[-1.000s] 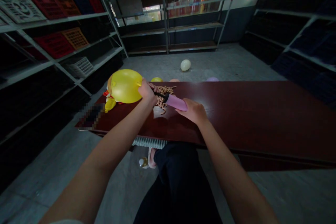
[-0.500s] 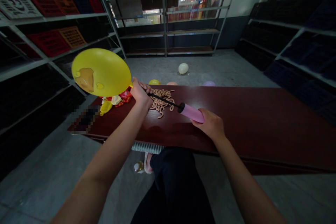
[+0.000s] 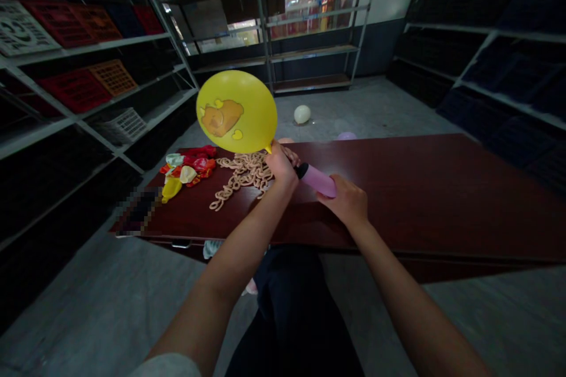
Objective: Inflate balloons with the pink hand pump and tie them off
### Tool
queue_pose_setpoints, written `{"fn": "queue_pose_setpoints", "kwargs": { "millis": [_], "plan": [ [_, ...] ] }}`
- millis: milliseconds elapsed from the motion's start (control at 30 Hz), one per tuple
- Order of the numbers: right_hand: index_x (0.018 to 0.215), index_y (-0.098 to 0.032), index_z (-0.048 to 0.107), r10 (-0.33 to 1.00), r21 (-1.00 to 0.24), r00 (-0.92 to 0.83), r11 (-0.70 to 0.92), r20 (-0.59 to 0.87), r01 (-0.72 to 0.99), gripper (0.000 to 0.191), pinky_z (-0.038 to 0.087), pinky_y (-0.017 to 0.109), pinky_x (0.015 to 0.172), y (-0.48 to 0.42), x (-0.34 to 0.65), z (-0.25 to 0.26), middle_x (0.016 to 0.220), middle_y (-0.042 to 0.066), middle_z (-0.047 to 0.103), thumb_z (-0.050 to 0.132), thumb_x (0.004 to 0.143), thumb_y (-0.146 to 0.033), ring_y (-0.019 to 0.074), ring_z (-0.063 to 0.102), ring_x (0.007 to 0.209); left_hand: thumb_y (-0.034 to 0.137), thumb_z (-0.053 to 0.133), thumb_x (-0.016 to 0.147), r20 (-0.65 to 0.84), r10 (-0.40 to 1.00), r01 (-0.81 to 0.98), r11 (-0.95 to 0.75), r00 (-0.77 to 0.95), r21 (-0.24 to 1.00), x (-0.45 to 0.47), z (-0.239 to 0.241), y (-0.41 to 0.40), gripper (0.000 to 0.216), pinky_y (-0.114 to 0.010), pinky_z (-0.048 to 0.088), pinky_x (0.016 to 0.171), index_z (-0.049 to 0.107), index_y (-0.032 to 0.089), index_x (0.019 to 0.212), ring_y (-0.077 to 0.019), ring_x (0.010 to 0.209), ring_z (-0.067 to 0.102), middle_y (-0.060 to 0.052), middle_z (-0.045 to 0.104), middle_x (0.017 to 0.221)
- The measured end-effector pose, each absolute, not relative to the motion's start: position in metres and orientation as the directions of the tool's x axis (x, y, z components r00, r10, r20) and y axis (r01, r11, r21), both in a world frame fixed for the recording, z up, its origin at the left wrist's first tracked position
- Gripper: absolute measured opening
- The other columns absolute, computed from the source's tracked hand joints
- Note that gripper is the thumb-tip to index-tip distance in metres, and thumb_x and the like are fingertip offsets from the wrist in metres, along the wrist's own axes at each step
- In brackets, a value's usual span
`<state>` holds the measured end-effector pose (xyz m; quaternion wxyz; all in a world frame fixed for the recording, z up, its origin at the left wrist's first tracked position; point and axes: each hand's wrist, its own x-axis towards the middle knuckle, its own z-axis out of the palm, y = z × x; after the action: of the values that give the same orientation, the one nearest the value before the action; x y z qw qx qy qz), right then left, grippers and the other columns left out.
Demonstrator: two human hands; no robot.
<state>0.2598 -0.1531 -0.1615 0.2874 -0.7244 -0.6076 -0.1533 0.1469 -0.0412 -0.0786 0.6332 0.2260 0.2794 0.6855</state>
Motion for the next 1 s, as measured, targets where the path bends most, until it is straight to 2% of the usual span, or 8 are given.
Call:
{"fn": "queue_pose_setpoints", "kwargs": {
  "millis": [200, 433, 733, 867, 1000],
  "plan": [
    [0.101, -0.02, 0.066, 0.826, -0.167, 0.084, 0.012, 0.557, 0.986, 0.037, 0.035, 0.029, 0.062, -0.152, 0.251, -0.162, 0.089, 0.007, 0.075, 0.066, 0.087, -0.054, 0.0224, 0.069, 0.077, 0.029, 0.044, 0.102, -0.144, 0.977, -0.729, -0.015, -0.156, 0.685, 0.111, -0.073, -0.039, 0.05, -0.023, 0.021, 0.033, 0.028, 0.022, 0.055, -0.008, 0.027, 0.026, 0.007, 0.03, 0.039],
    [0.104, -0.019, 0.066, 0.849, -0.103, -0.03, 0.099, 0.528, 0.99, 0.039, 0.04, 0.03, 0.066, -0.156, 0.249, -0.16, 0.093, 0.008, 0.075, 0.066, 0.087, -0.054, 0.0237, 0.07, 0.083, 0.025, 0.043, 0.101, -0.149, 0.969, -0.737, -0.047, -0.197, 0.674, 0.052, -0.056, -0.039, 0.045, -0.022, 0.022, 0.036, 0.029, 0.021, 0.059, -0.0068, 0.031, 0.026, 0.007, 0.03, 0.044],
    [0.107, -0.019, 0.067, 0.851, -0.119, -0.046, 0.126, 0.524, 0.985, 0.039, 0.041, 0.03, 0.067, -0.154, 0.249, -0.161, 0.094, 0.008, 0.075, 0.064, 0.088, -0.053, 0.0227, 0.069, 0.082, 0.038, 0.047, 0.101, -0.13, 0.961, -0.727, -0.092, -0.243, 0.681, -0.002, -0.037, -0.009, 0.046, -0.022, 0.021, 0.039, 0.026, 0.021, 0.064, -0.0064, 0.033, 0.024, 0.008, 0.027, 0.047],
    [0.1, -0.019, 0.067, 0.824, -0.135, 0.05, 0.032, 0.564, 0.99, 0.037, 0.038, 0.03, 0.065, -0.153, 0.256, -0.163, 0.088, 0.007, 0.074, 0.065, 0.086, -0.053, 0.0231, 0.067, 0.077, 0.049, 0.052, 0.099, -0.077, 0.948, -0.732, -0.186, -0.31, 0.656, 0.017, -0.042, -0.004, 0.051, -0.023, 0.02, 0.039, 0.028, 0.021, 0.063, -0.0061, 0.034, 0.024, 0.008, 0.027, 0.047],
    [0.102, -0.018, 0.066, 0.823, -0.122, 0.113, -0.053, 0.557, 0.991, 0.037, 0.036, 0.031, 0.065, -0.151, 0.26, -0.162, 0.09, 0.009, 0.073, 0.066, 0.084, -0.05, 0.0241, 0.065, 0.077, 0.054, 0.053, 0.098, -0.076, 0.945, -0.742, -0.2, -0.32, 0.64, 0.048, -0.055, -0.004, 0.053, -0.023, 0.02, 0.039, 0.028, 0.022, 0.063, -0.0057, 0.035, 0.024, 0.008, 0.027, 0.047]
  ]
}}
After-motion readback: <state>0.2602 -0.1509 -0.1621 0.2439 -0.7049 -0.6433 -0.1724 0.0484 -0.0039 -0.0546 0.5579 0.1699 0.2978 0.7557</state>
